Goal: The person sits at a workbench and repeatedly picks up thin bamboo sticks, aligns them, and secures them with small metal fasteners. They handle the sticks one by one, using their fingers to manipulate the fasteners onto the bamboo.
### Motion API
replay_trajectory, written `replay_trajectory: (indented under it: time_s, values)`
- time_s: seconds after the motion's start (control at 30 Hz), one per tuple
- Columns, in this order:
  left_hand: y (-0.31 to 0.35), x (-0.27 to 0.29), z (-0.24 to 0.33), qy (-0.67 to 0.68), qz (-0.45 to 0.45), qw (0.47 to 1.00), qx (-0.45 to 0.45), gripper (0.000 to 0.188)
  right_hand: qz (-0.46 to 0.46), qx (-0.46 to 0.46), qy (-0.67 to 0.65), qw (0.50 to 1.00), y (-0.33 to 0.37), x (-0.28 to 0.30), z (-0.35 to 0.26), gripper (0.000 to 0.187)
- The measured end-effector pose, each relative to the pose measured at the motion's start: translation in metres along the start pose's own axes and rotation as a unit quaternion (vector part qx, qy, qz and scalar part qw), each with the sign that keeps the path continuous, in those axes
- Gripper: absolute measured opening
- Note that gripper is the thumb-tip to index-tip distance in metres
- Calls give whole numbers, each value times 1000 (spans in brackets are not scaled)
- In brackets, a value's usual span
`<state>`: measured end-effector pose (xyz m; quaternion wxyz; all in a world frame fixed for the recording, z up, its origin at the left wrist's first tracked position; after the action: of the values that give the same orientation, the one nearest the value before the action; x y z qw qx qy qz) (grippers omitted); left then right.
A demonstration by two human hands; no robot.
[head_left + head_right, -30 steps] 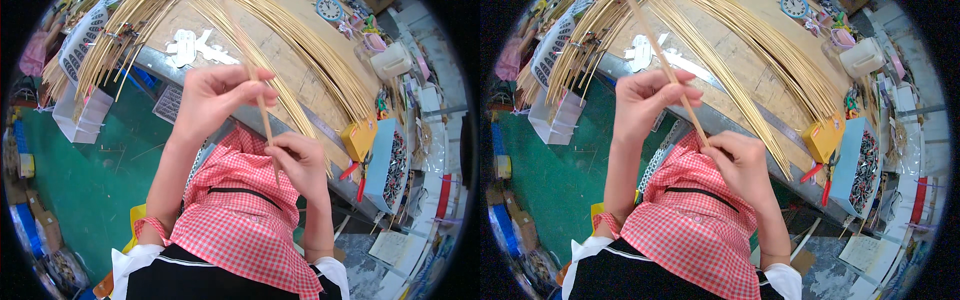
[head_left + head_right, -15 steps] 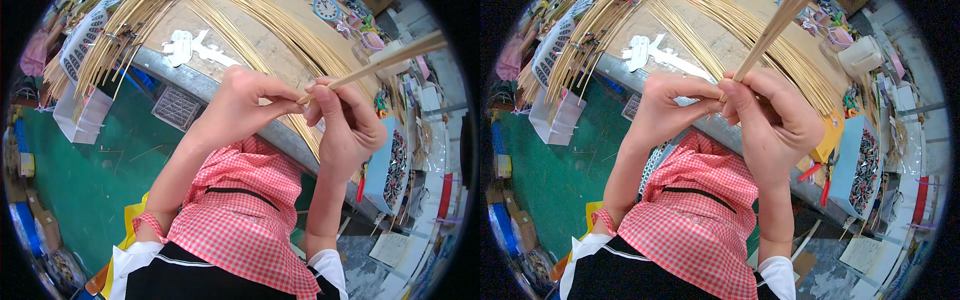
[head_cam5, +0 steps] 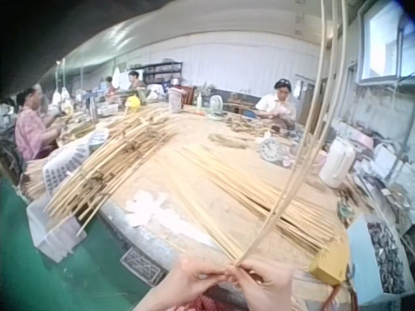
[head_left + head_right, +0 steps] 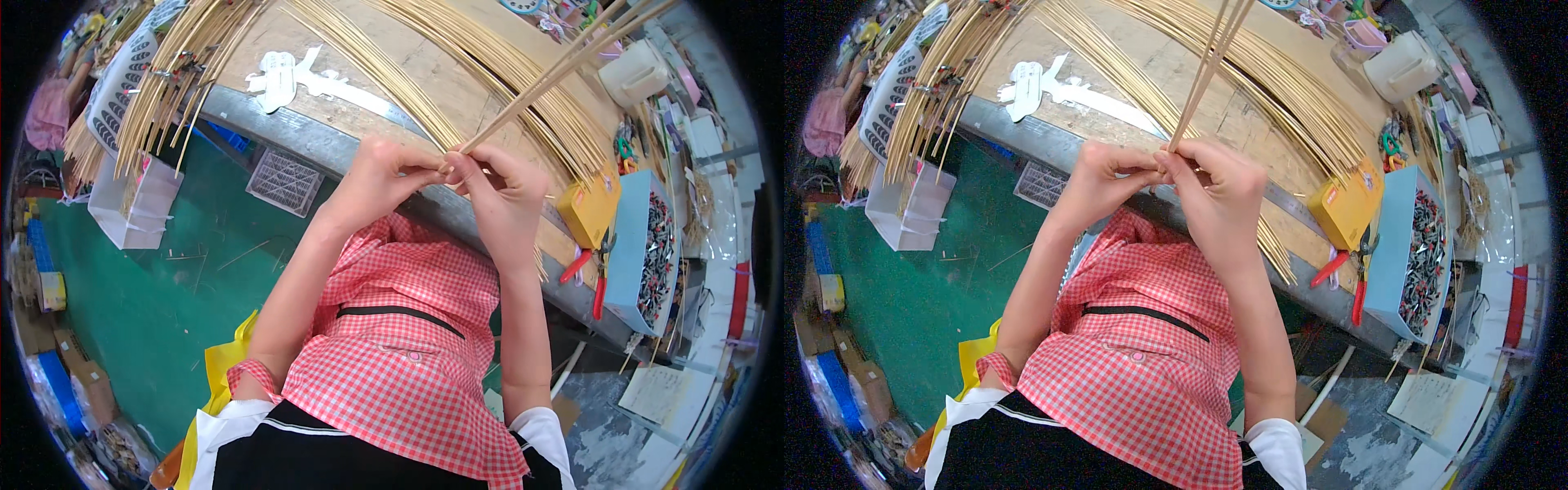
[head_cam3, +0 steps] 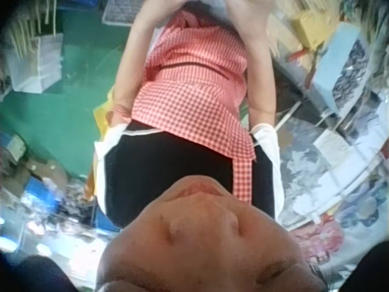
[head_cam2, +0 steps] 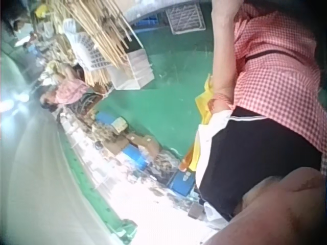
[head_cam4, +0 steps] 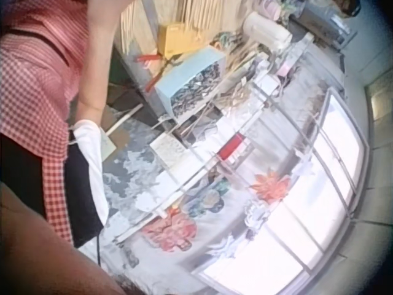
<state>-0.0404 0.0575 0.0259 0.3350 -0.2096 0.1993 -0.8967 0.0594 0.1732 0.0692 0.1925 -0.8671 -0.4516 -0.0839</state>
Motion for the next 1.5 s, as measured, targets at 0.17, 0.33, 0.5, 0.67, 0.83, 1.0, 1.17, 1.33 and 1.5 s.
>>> replay_trajectory:
  time_s: [0.17,0.33,0.5,0.67,0.83,1.0,1.17,1.33,1.5]
  values:
    - [1,-1,-3,-3,-14,1000,3,14,10,30,67,997,1,3,4,7]
    - [6,-9,28,-20,10,1000,16,15,79,59,4,995,5,8,-12,8]
    - [16,-19,52,-187,105,975,-53,11,107,23,-39,993,12,3,-19,10]
    - [21,-16,44,-236,133,945,-182,13,99,16,-2,995,22,3,-25,11]
    - [36,-3,45,-190,121,972,-62,12,184,73,147,969,25,71,-12,10]
    - [47,13,34,-93,153,984,20,13,397,-66,444,801,31,275,47,21]
    - [49,7,24,23,142,986,84,14,214,-279,516,781,76,387,130,28]
    - [52,-10,21,92,115,980,132,14,214,-270,512,787,66,379,130,25]
    - [54,-21,14,163,81,971,153,14,256,-267,505,780,68,378,129,23]
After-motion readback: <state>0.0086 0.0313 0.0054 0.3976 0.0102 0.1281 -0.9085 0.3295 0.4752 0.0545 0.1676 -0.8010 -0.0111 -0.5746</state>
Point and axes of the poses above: each hand's wrist, its own y-axis away from the middle knuckle, its own x-axis out of the back of the hand, z = x × y, the point moved 2 cm from there along -y, towards the middle knuckle, and after that the axes turned 7 degrees about -x, right-handed, at the moved point
